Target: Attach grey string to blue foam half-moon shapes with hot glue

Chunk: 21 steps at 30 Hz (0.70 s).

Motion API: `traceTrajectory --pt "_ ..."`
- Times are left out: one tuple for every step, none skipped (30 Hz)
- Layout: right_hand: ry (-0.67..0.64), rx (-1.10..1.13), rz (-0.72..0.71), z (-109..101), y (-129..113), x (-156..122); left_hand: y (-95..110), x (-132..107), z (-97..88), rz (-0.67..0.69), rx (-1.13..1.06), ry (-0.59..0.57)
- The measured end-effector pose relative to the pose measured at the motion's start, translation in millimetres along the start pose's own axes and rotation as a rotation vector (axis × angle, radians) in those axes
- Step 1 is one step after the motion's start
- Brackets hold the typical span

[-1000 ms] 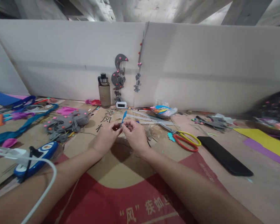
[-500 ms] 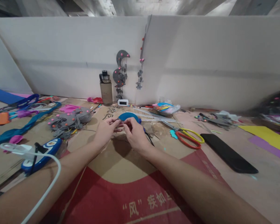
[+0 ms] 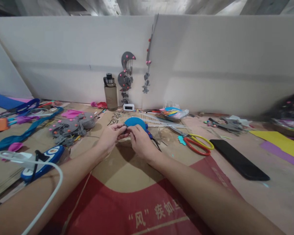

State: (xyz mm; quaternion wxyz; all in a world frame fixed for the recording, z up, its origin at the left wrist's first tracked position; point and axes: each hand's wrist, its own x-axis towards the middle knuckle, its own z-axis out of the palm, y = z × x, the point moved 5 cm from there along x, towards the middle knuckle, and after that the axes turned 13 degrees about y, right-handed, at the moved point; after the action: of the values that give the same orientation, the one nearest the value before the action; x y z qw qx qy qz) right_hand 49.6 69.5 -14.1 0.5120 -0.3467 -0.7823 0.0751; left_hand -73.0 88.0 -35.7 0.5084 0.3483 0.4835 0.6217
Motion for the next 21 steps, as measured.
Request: traceTrajectory --pt "-0.005 -0.013 -0.01 0.6 -0.1 -0.2 -0.1 0.0 0.2 0.0 -0.007 -0.007" --pt "-0.01 -0.025 -0.014 1.4 0.3 -0.4 -0.3 0.1 0.1 -0.001 -0.015 -0.012" --pt "-0.014 -0.036 -0.015 2.3 1.2 -0.5 -0.7 0.5 -0.3 -0.002 -0.023 -0.014" --pt "-0.02 -0.05 -0.022 3.3 2.1 -0.8 -1.3 1.2 -1.1 -0.006 -0.031 -0.01" --pt "-0.028 -0.068 -0.042 4.5 2.6 -1.0 -1.9 2.1 -2.4 -0.008 -0.037 0.003" --pt "-0.038 -0.092 -0.077 5.8 2.4 -1.4 -2.4 3.0 -3.6 -0.006 -0.043 0.014" --pt "-0.054 -0.123 -0.124 7.2 1.6 -2.1 -2.8 4.0 -4.8 -0.003 -0.05 0.026" --pt "-0.072 -0.159 -0.171 8.4 0.5 -2.8 -3.1 4.9 -5.8 0.0 -0.058 0.038" --pt "-0.09 -0.2 -0.213 9.5 -0.5 -3.7 -3.5 5.7 -6.5 0.002 -0.069 0.048" --pt "-0.109 -0.242 -0.244 10.3 -1.3 -4.5 -4.0 6.3 -7.1 -0.001 -0.081 0.059" --pt "-0.126 -0.284 -0.261 10.8 -1.8 -5.1 -4.7 6.8 -7.4 -0.009 -0.094 0.067" --pt "-0.141 -0.323 -0.269 11.1 -2.0 -5.5 -5.5 7.1 -7.6 -0.019 -0.107 0.076" --pt "-0.151 -0.355 -0.271 11.3 -2.1 -5.8 -6.2 7.2 -7.5 -0.03 -0.118 0.082" --pt "-0.158 -0.378 -0.272 11.5 -2.4 -6.1 -6.6 7.2 -7.2 -0.039 -0.128 0.086" --pt "-0.164 -0.388 -0.274 11.9 -2.8 -6.3 -6.8 7.1 -6.9 -0.044 -0.134 0.088" --pt "-0.165 -0.385 -0.274 12.2 -3.3 -6.3 -6.6 7.0 -6.5 -0.046 -0.136 0.086" --pt "-0.163 -0.369 -0.273 12.3 -4.2 -6.2 -6.1 6.9 -6.3 -0.042 -0.136 0.085" --pt "-0.155 -0.338 -0.271 11.9 -5.3 -5.8 -5.2 6.8 -6.4 -0.033 -0.135 0.086" --pt "-0.138 -0.294 -0.264 10.3 -6.6 -4.8 -4.1 6.7 -6.5 -0.024 -0.132 0.084" --pt "-0.104 -0.245 -0.249 7.1 -7.9 -3.0 -3.0 6.6 -6.8 -0.014 -0.128 0.083" --pt "-0.05 -0.199 -0.222 1.8 -8.6 -0.2 -2.1 6.4 -7.1 -0.008 -0.124 0.084"
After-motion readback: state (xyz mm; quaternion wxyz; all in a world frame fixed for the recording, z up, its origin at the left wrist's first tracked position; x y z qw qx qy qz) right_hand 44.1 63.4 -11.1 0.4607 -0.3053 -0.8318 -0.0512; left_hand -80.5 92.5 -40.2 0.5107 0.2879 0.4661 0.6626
